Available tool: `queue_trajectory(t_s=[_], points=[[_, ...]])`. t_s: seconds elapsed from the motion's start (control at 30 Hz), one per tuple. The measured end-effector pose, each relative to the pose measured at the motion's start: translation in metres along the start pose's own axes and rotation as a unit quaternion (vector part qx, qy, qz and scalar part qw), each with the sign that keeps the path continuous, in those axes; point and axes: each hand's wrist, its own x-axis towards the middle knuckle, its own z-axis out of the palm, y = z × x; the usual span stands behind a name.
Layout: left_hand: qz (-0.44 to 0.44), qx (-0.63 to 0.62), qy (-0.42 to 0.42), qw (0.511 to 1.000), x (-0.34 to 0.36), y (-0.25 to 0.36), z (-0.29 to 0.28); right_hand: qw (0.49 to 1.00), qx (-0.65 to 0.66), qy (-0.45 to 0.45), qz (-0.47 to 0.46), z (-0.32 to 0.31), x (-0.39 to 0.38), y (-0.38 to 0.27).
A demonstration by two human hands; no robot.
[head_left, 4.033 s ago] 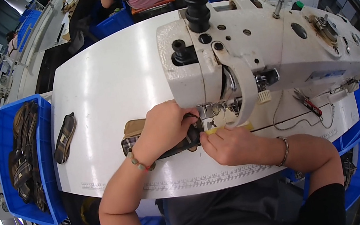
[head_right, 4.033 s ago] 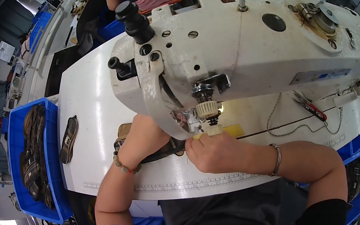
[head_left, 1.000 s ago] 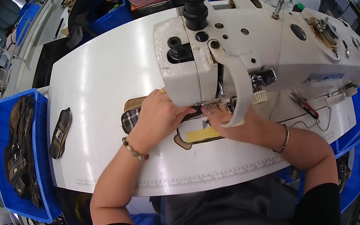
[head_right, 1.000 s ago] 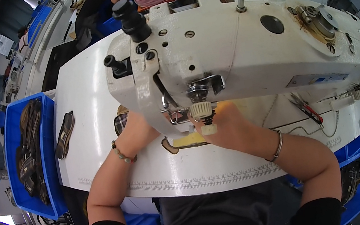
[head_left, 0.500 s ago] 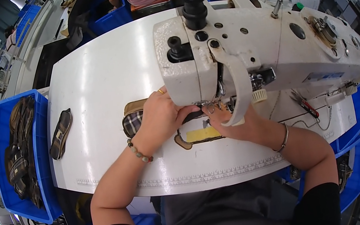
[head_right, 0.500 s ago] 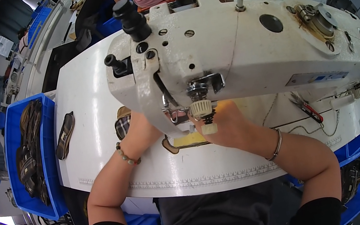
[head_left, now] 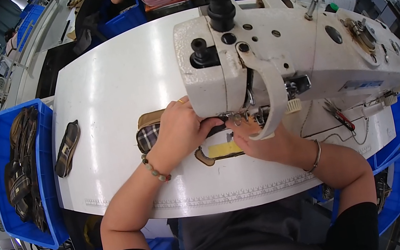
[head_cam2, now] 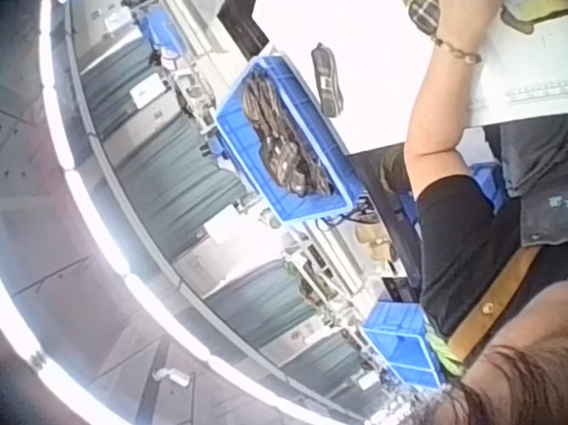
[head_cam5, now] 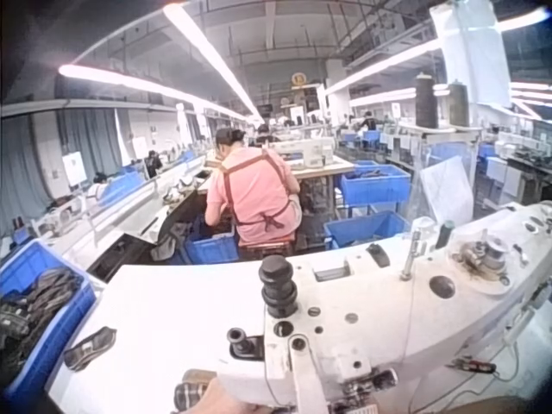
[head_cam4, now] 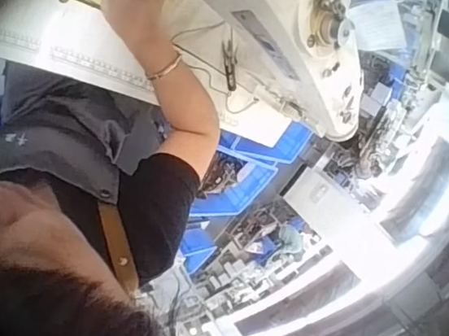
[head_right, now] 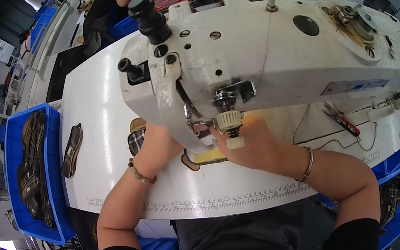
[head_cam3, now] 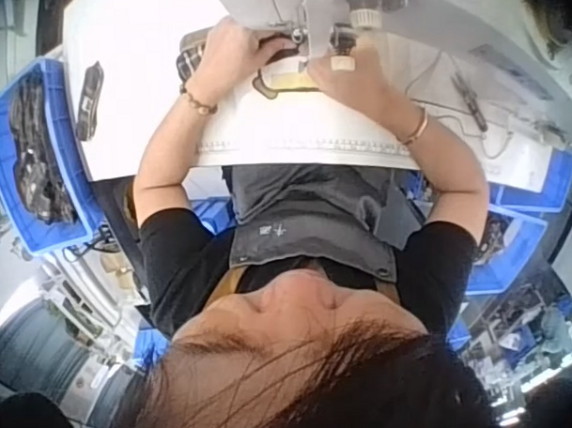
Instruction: Sewing and sorting shoe insoles in a workshop.
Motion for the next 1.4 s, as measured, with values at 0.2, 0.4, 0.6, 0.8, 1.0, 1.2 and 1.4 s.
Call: queue_trajectory(t_s=[0.2,0.4,0.6,0.8,1.0,1.2,1.4], points=[[0.004,-0.001,0.029,1.0,-0.002,0.001,0.005,0.996,-0.06,-0.066,-0.02,0.0,-0.006,-0.007],[-0.021,0.0,-0.023,1.0,-0.006,0.001,0.004,0.978,-0.163,-0.083,-0.102,-0.011,-0.008,-0.017],[0.001,0.031,0.019,0.999,0.0,0.008,0.006,0.986,-0.125,-0.057,-0.099,-0.015,-0.006,-0.019],[-0.017,0.053,0.024,0.998,0.003,0.013,0.002,0.991,-0.094,-0.041,-0.088,-0.01,-0.004,-0.018],[0.019,0.077,0.044,0.996,0.004,0.008,0.002,0.991,-0.095,-0.049,-0.084,-0.012,-0.004,-0.018],[0.006,0.073,0.037,0.997,0.004,0.007,0.002,0.989,-0.108,-0.046,-0.089,-0.013,-0.003,-0.019],[0.031,0.067,0.045,0.996,0.008,0.004,0.004,0.99,-0.099,-0.049,-0.083,-0.013,-0.003,-0.02]])
